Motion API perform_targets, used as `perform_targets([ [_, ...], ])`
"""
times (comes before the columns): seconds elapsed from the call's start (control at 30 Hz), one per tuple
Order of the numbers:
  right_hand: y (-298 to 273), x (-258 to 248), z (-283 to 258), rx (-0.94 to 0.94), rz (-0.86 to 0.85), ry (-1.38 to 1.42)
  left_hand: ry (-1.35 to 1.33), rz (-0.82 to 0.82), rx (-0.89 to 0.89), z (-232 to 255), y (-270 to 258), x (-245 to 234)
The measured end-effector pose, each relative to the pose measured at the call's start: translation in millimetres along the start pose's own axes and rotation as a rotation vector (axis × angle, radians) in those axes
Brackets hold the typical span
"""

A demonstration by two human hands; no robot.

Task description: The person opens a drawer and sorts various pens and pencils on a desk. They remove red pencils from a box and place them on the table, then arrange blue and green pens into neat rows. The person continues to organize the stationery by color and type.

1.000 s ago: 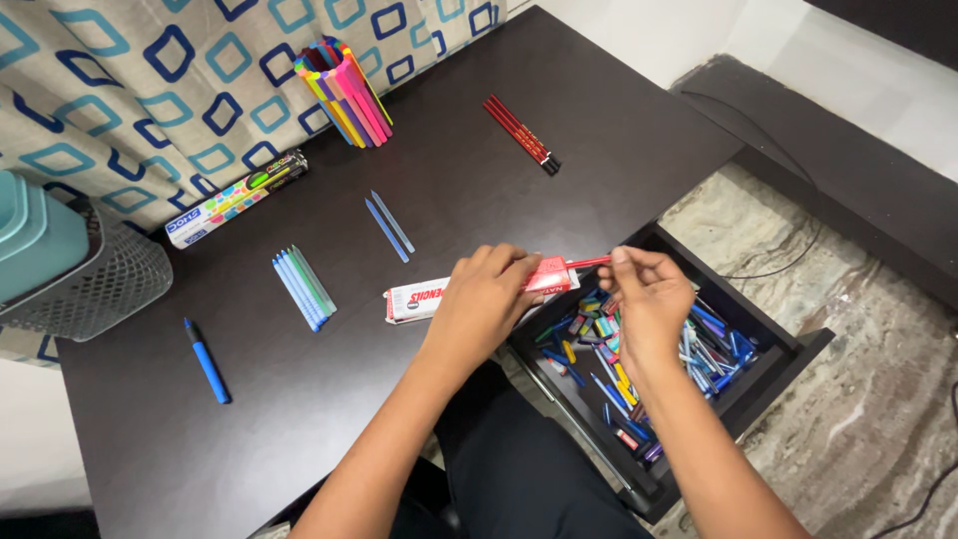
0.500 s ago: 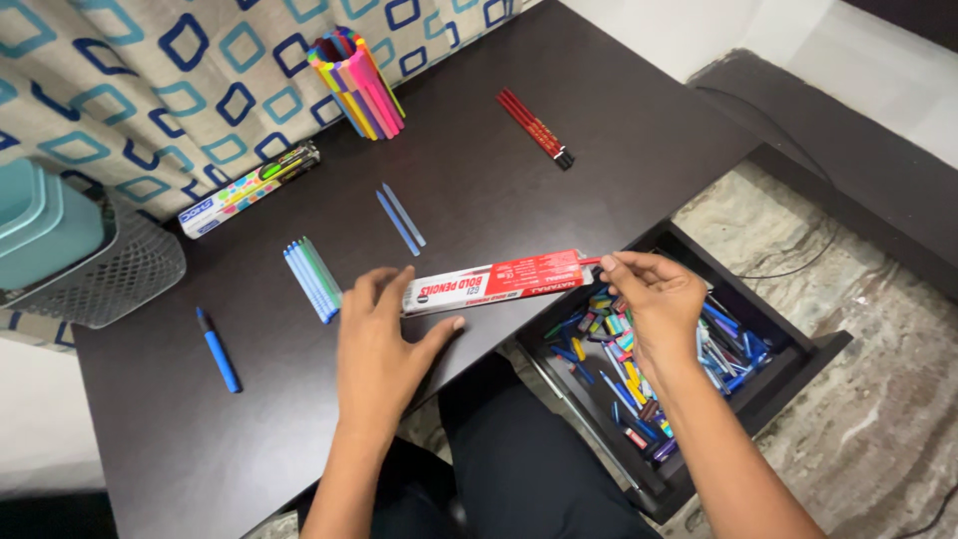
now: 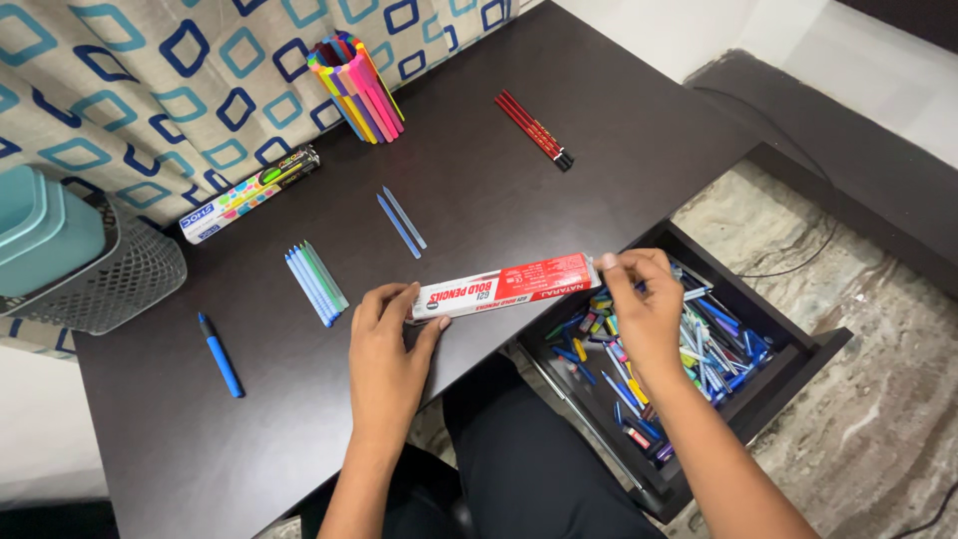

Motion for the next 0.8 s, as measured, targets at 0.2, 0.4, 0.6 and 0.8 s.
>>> perform_targets([
  [0.2, -1.6, 4.2, -2.3, -0.112, -0.027, -0.23, -0.005, 0.006, -0.013, -2.3, -1.0, -0.3],
  [0.4, -0.7, 10.2, 2.5, -0.118, -0.093, -0.192, -0.103, -0.007, -0.104, -5.4, -0.3, -2.5],
  [0.6, 2.5, 10.6, -1.3, -0.109, -0.16, -0.204, -0.263, 0.002, -0.157, -11.6, -0.5, -2.3],
  [0.8, 9.2, 11.7, 14.8, 0.175, -0.236, 0.185, -0.813, 0.014, -0.371, -40.8, -1.5, 1.9],
])
Point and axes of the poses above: each hand's wrist, its own y-axis towards the middle knuckle, its own x-axis out of the palm, z = x × y, the point moved 6 cm from there along y, towards the middle knuckle, and after that the axes turned 7 degrees about z, right-handed, at the moved point
